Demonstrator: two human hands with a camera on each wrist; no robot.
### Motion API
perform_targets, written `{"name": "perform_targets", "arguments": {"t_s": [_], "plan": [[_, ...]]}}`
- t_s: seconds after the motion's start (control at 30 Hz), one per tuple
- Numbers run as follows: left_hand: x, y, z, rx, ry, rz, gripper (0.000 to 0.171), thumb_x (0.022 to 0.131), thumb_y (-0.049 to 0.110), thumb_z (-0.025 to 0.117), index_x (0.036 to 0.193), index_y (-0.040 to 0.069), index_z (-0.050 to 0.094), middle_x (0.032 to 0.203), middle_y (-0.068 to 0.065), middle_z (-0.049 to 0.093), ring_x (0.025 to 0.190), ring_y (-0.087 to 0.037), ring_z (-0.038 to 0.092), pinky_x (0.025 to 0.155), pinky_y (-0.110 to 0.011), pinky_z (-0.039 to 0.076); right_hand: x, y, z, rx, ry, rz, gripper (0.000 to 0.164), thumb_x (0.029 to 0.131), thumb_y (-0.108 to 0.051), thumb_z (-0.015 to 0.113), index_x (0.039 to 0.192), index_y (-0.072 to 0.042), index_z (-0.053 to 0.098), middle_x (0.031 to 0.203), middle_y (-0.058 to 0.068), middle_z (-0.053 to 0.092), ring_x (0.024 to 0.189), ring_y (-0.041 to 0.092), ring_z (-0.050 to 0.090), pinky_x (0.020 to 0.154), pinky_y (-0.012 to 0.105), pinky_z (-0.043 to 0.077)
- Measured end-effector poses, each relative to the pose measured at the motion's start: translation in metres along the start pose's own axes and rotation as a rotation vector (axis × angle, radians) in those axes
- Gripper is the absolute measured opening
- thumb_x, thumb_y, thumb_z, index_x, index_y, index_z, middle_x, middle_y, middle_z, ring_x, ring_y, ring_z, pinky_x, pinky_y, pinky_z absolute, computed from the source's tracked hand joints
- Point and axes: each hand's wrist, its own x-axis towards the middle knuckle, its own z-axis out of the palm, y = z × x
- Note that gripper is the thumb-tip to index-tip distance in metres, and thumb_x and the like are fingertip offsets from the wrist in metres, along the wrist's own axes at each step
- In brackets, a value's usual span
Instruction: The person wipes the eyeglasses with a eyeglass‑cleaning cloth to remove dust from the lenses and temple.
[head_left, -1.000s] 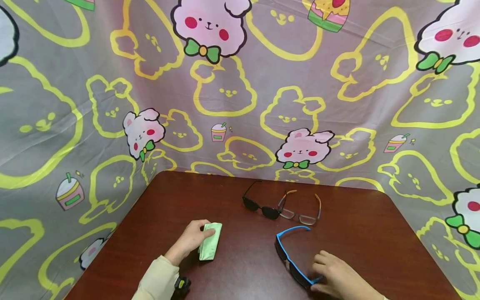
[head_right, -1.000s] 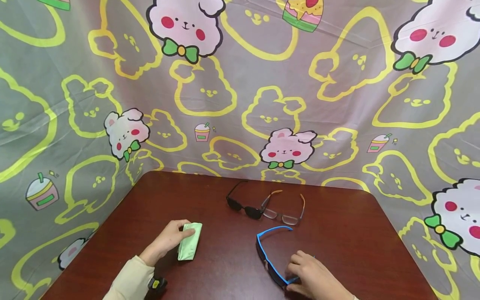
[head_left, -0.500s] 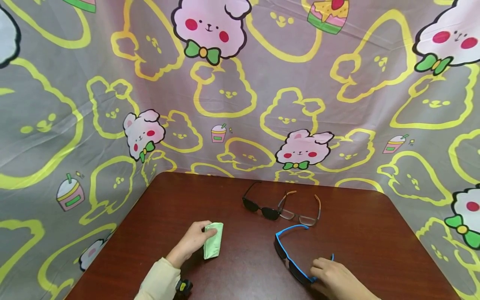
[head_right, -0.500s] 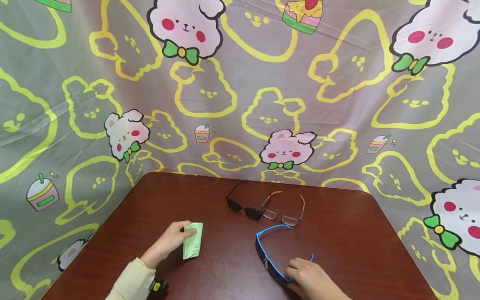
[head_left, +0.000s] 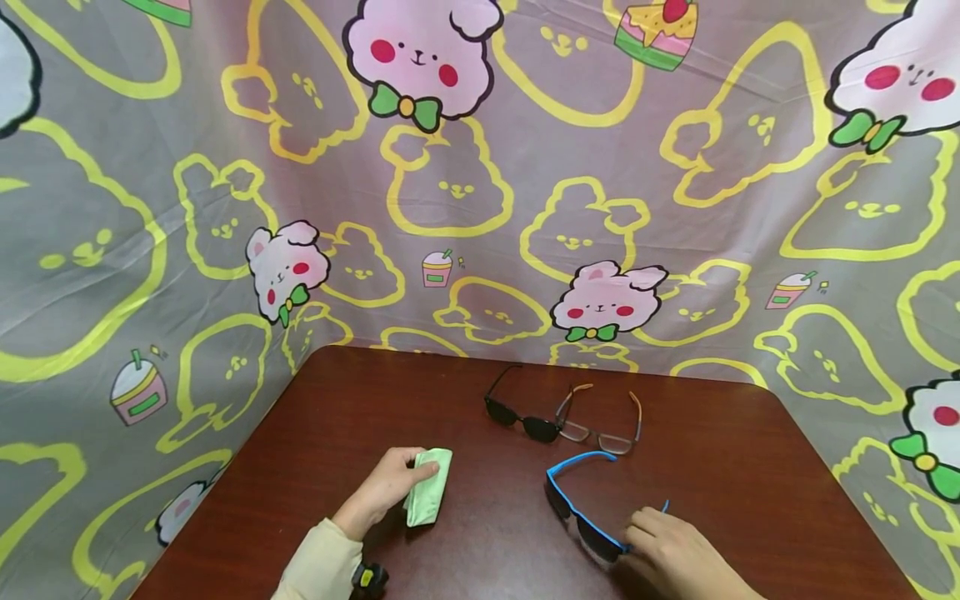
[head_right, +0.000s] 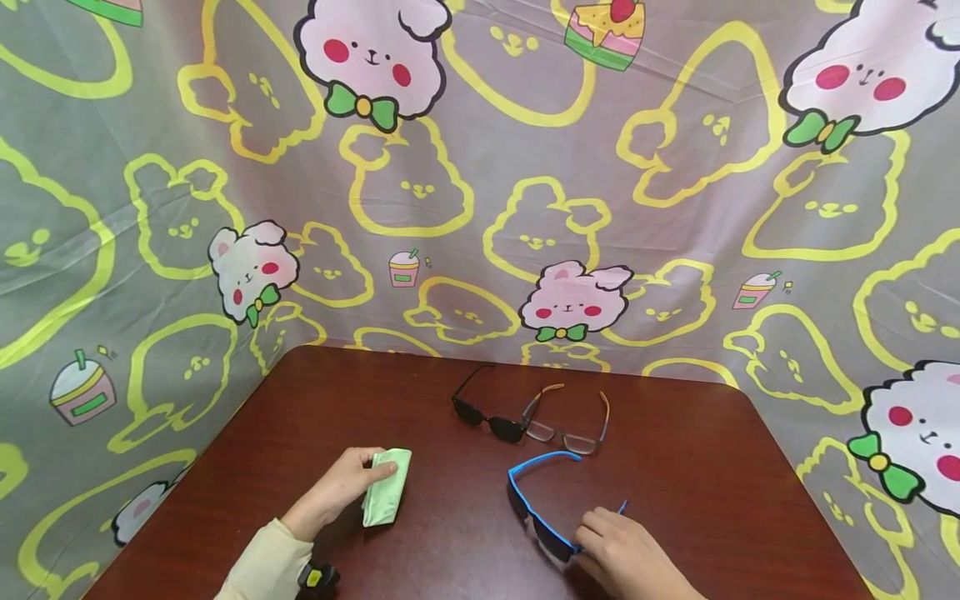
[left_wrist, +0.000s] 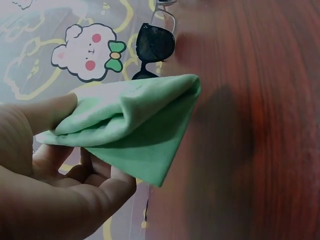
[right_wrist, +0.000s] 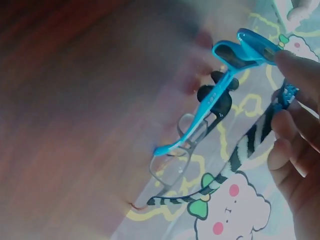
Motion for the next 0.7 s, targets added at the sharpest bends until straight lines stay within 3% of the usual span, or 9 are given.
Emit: {"name": "perform_targets", "arguments": {"t_s": [0.1, 0.43, 0.57, 0.7], "plan": [[0.001, 0.000, 0.001, -0.013, 0.007, 0.001, 0.016, 0.090, 0.011, 0.062, 0.087, -0.005, 0.063, 0.075, 0.000, 0.058, 0.067, -0.012, 0.052, 0.059, -0.027, 0.045, 0.004, 0.001, -0.003, 0.006, 0.052, -0.005, 0.028, 0.099, -0.031, 0.045, 0.084, -0.018, 0.065, 0.086, -0.012, 0.055, 0.074, 0.004, 0.051, 0.063, 0.018, 0.041], [0.003, 0.006, 0.009, 0.014, 0.092, 0.034, 0.016, 0.089, 0.010, 0.063, 0.080, -0.003, 0.063, 0.069, 0.002, 0.053, 0.065, -0.011, 0.047, 0.058, -0.024, 0.041, 0.017, 0.012, -0.018, 0.014, 0.218, -0.005, 0.027, 0.098, -0.024, 0.050, 0.089, -0.008, 0.070, 0.089, -0.004, 0.062, 0.076, 0.009, 0.057, 0.067, 0.018, 0.045], [0.002, 0.012, 0.011, 0.002, 0.101, 0.046, 0.014, 0.089, 0.009, 0.062, 0.083, -0.003, 0.064, 0.069, 0.001, 0.053, 0.064, -0.010, 0.047, 0.058, -0.023, 0.042, 0.019, 0.020, -0.021, 0.029, 0.278, 0.057, 0.028, 0.097, -0.027, 0.053, 0.089, -0.007, 0.071, 0.087, -0.002, 0.063, 0.075, 0.009, 0.059, 0.068, 0.015, 0.046], [-0.002, 0.024, 0.014, -0.018, 0.100, 0.053, 0.014, 0.090, 0.005, 0.059, 0.087, -0.007, 0.064, 0.071, -0.006, 0.060, 0.063, -0.012, 0.053, 0.057, -0.025, 0.045, 0.018, 0.027, -0.024, 0.066, 0.315, 0.149, 0.030, 0.095, -0.031, 0.055, 0.087, -0.007, 0.071, 0.085, -0.002, 0.063, 0.071, 0.005, 0.057, 0.061, 0.011, 0.043]]}}
